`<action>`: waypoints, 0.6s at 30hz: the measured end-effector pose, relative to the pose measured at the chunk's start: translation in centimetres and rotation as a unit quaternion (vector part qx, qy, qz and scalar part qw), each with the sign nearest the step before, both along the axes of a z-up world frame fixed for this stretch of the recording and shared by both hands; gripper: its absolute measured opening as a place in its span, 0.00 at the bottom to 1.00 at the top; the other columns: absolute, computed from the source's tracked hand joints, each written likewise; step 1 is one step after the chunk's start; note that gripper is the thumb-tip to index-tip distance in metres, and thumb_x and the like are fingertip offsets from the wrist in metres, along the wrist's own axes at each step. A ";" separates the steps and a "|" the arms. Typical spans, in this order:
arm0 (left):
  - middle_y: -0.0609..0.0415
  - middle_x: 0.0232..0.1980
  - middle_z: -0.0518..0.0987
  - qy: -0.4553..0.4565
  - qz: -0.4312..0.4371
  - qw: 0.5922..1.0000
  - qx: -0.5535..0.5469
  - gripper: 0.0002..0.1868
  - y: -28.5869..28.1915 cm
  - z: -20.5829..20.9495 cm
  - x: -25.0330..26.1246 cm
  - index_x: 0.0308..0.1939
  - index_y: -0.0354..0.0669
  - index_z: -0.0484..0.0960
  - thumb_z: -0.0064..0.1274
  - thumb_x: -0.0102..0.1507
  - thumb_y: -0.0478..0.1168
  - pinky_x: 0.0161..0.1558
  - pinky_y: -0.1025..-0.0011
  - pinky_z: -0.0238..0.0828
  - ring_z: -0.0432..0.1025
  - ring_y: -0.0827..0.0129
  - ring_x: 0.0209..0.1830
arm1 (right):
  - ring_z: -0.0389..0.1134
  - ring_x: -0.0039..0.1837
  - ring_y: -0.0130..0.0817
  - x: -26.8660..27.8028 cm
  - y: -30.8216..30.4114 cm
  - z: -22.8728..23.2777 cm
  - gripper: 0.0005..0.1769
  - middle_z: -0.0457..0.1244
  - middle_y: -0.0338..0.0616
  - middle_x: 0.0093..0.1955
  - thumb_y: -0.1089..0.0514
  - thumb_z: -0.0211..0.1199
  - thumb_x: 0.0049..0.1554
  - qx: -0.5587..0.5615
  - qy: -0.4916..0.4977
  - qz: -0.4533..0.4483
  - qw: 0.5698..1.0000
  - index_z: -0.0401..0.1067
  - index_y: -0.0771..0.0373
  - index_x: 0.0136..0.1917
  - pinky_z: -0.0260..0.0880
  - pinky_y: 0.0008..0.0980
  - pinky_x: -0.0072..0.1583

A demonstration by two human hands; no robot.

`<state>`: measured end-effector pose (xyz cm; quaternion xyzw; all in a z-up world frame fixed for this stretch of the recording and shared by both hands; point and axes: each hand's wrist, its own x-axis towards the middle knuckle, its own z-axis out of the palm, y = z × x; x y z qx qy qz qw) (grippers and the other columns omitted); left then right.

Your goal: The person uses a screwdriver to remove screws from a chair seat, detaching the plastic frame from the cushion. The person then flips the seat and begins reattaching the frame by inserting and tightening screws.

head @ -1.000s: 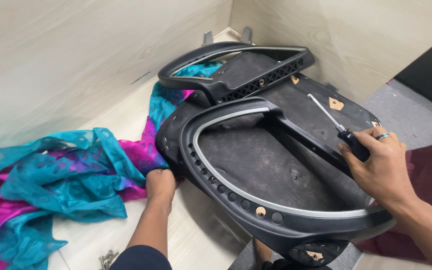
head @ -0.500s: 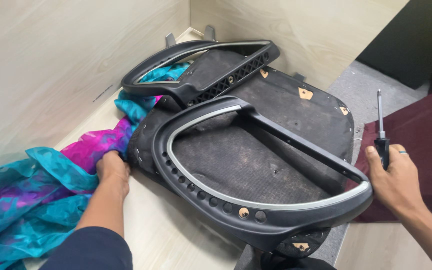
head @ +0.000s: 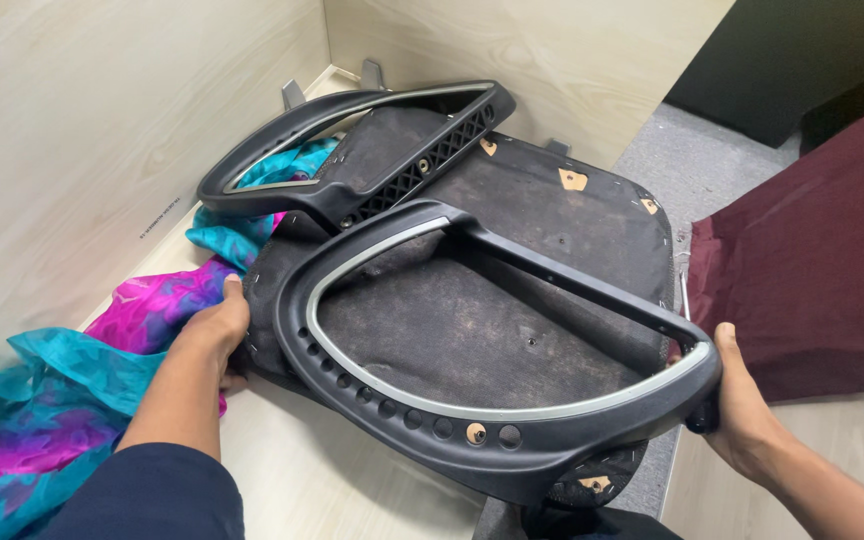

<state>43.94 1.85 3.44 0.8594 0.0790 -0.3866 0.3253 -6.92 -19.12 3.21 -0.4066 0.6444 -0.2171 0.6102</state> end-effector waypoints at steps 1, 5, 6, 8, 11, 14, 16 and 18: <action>0.36 0.79 0.60 -0.003 0.001 1.000 0.008 0.51 0.1 0.1 -0.2 0.76 0.32 0.60 0.28 0.68 0.74 0.64 0.32 0.67 0.61 0.36 0.74 | 0.62 0.58 0.35 0.3 0.2 0.1 0.46 0.62 0.46 0.53 0.21 0.28 0.65 0.014 -0.009 -0.015 1.000 0.66 0.62 0.61 0.61 0.46 0.66; 0.39 0.75 0.69 0.049 -0.001 0.996 -0.077 0.51 0.7 -0.4 0.2 0.76 0.38 0.63 0.39 0.63 0.75 0.68 0.40 0.61 0.65 0.45 0.73 | 0.62 0.59 0.35 0.9 0.4 0.3 0.40 0.60 0.43 0.51 0.22 0.35 0.65 0.054 -0.058 -0.075 0.994 0.67 0.58 0.58 0.61 0.50 0.68; 0.39 0.73 0.72 0.059 0.017 0.992 -0.107 0.51 0.9 -0.9 0.0 0.74 0.34 0.66 0.43 0.62 0.74 0.67 0.42 0.62 0.68 0.47 0.71 | 0.62 0.58 0.36 0.9 0.3 0.1 0.39 0.59 0.42 0.49 0.22 0.38 0.66 0.061 -0.072 -0.090 0.991 0.67 0.59 0.56 0.61 0.52 0.67; 0.38 0.70 0.75 0.058 0.068 0.984 -0.153 0.52 0.8 -1.8 -0.4 0.72 0.28 0.67 0.53 0.61 0.70 0.66 0.46 0.66 0.73 0.49 0.67 | 0.64 0.54 0.32 0.7 -0.5 -0.4 0.32 0.61 0.37 0.44 0.25 0.46 0.66 0.054 -0.130 -0.074 0.987 0.68 0.55 0.50 0.63 0.54 0.67; 0.35 0.64 0.78 0.018 0.134 0.974 -0.181 0.51 0.6 -3.0 -1.1 0.68 0.21 0.68 0.63 0.59 0.64 0.64 0.52 0.71 0.77 0.49 0.60 | 0.64 0.48 0.27 -0.1 -1.2 -1.6 0.27 0.63 0.30 0.39 0.27 0.54 0.67 0.041 -0.182 -0.069 0.980 0.70 0.51 0.45 0.62 0.49 0.65; 0.37 0.59 0.82 -0.007 0.140 0.975 -0.175 0.47 0.7 -3.2 -1.1 0.63 0.20 0.75 0.68 0.55 0.60 0.61 0.53 0.75 0.80 0.51 0.55 | 0.64 0.44 0.23 -0.6 -1.7 -2.8 0.25 0.63 0.27 0.37 0.28 0.56 0.67 0.025 -0.196 -0.074 0.978 0.71 0.49 0.44 0.63 0.44 0.65; 0.38 0.57 0.83 0.019 0.151 0.971 -0.183 0.44 1.3 -2.8 -1.2 0.61 0.22 0.76 0.69 0.54 0.56 0.55 0.48 0.78 0.81 0.49 0.52 | 0.65 0.44 0.23 -0.9 -1.9 -3.5 0.25 0.63 0.28 0.37 0.29 0.55 0.67 0.018 -0.187 -0.077 0.979 0.70 0.49 0.44 0.65 0.44 0.63; 0.39 0.56 0.83 -0.002 0.127 0.980 -0.156 0.43 1.7 -2.5 -1.4 0.61 0.24 0.77 0.70 0.55 0.57 0.54 0.49 0.73 0.80 0.50 0.51 | 0.65 0.43 0.24 -1.2 -2.2 -4.1 0.26 0.63 0.29 0.36 0.28 0.54 0.66 0.019 -0.167 -0.081 0.982 0.70 0.50 0.43 0.67 0.47 0.60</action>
